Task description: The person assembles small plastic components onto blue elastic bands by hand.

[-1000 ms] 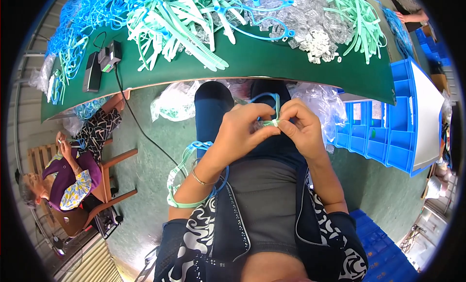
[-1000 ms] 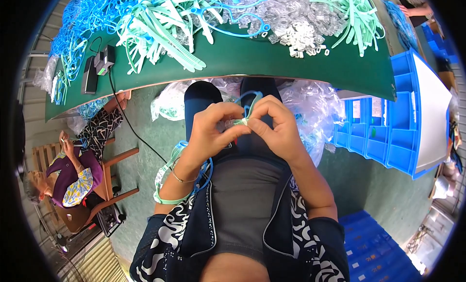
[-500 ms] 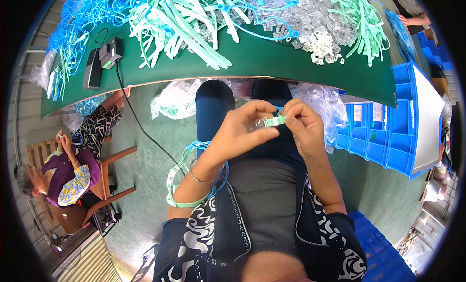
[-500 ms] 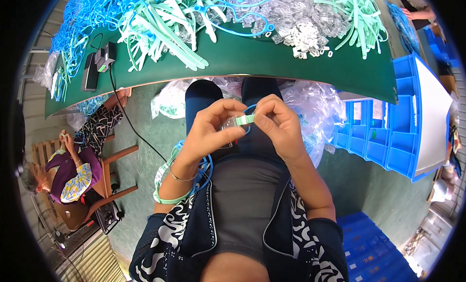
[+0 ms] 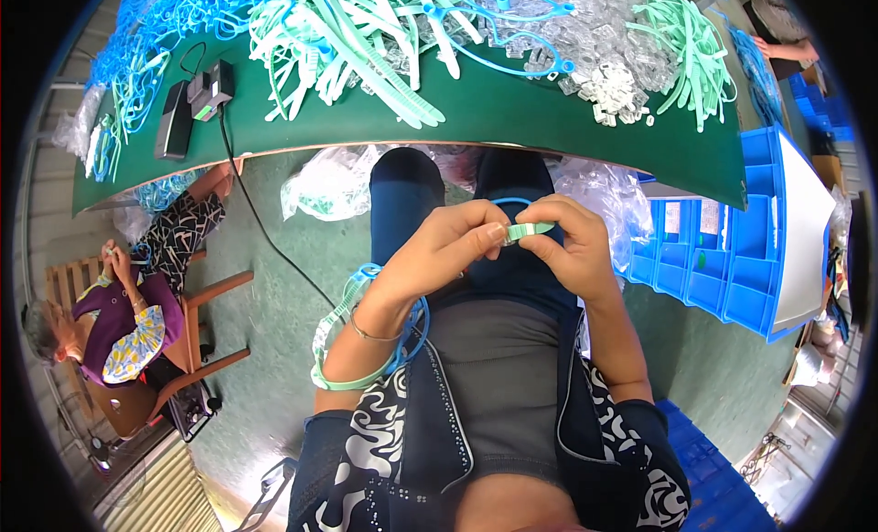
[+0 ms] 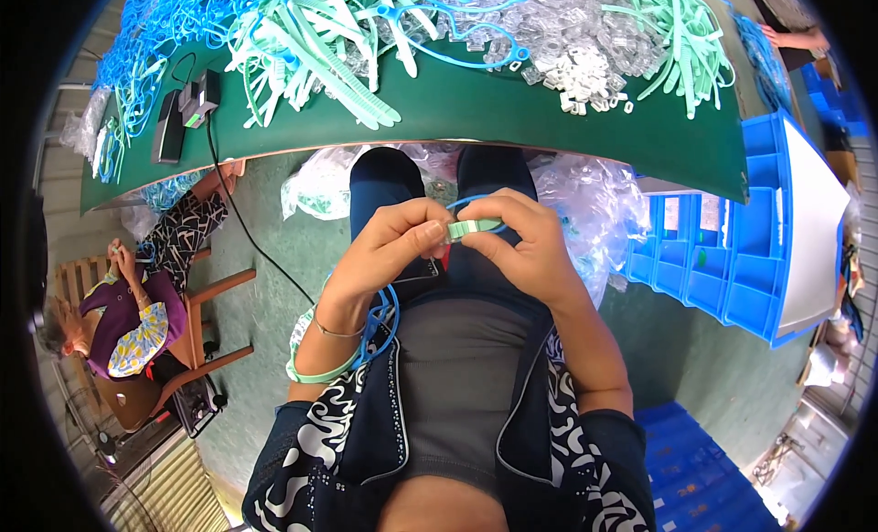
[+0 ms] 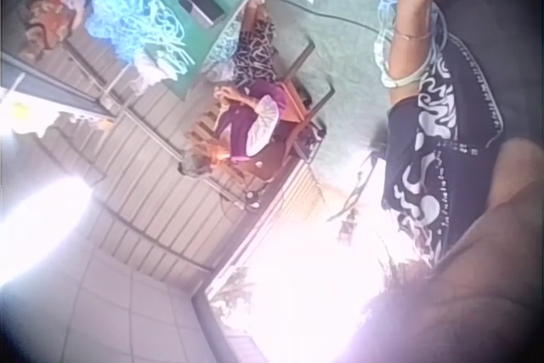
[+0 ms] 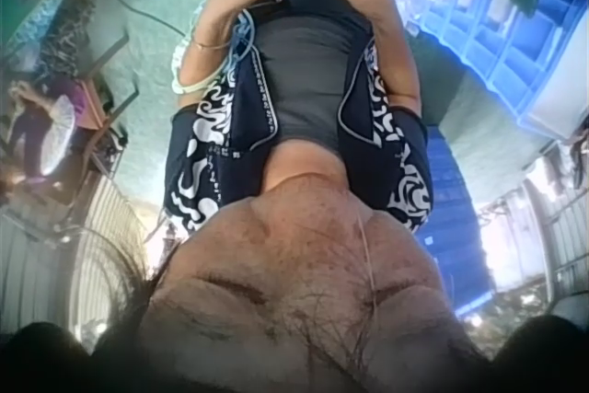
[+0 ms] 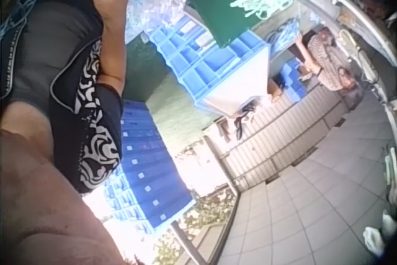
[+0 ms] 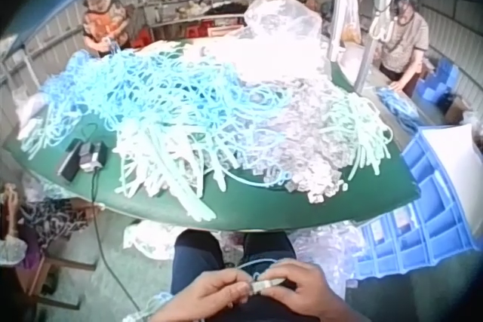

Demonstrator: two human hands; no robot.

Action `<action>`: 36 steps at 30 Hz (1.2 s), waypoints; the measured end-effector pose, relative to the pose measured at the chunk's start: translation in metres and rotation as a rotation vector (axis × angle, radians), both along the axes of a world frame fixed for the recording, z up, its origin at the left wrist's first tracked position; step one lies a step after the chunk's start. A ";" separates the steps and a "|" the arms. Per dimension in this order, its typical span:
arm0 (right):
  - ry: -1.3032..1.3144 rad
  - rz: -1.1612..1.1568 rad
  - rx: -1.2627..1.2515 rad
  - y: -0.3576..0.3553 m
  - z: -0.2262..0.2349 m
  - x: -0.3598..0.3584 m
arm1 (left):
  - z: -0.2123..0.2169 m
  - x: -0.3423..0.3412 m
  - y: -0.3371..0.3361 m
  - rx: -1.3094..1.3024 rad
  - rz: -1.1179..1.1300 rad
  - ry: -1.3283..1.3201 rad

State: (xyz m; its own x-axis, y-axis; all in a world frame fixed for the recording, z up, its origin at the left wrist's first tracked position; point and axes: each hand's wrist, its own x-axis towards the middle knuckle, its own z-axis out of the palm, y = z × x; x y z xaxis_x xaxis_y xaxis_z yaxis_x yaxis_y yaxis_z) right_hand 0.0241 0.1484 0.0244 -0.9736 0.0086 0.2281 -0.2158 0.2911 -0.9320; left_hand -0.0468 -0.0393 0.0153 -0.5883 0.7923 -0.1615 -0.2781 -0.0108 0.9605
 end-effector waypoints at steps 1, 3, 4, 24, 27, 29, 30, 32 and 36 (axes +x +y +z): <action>0.000 0.001 0.003 -0.001 0.000 -0.001 | 0.000 -0.001 0.000 0.003 0.001 0.000; 0.006 0.015 -0.038 -0.003 -0.001 -0.005 | 0.001 -0.003 -0.002 0.026 0.006 -0.067; 0.009 0.020 -0.034 -0.003 0.001 -0.007 | 0.002 -0.003 -0.004 0.030 0.011 -0.064; 0.517 -0.406 0.484 0.047 0.019 -0.104 | 0.044 -0.012 0.005 1.316 -0.773 -0.029; 0.442 -0.363 0.368 0.036 0.040 -0.071 | 0.064 -0.008 0.017 0.537 -0.029 0.854; 0.392 -0.239 0.320 0.028 0.046 -0.052 | 0.068 -0.007 0.032 0.189 0.413 1.371; 0.311 -0.175 0.214 0.026 0.049 -0.039 | 0.075 -0.005 0.037 0.031 0.439 1.445; 0.095 -0.115 -0.070 0.018 0.049 -0.016 | 0.077 -0.003 0.046 -0.222 0.428 1.476; 0.078 -0.062 -0.079 0.047 0.043 -0.009 | 0.062 0.008 0.049 -0.291 0.265 1.341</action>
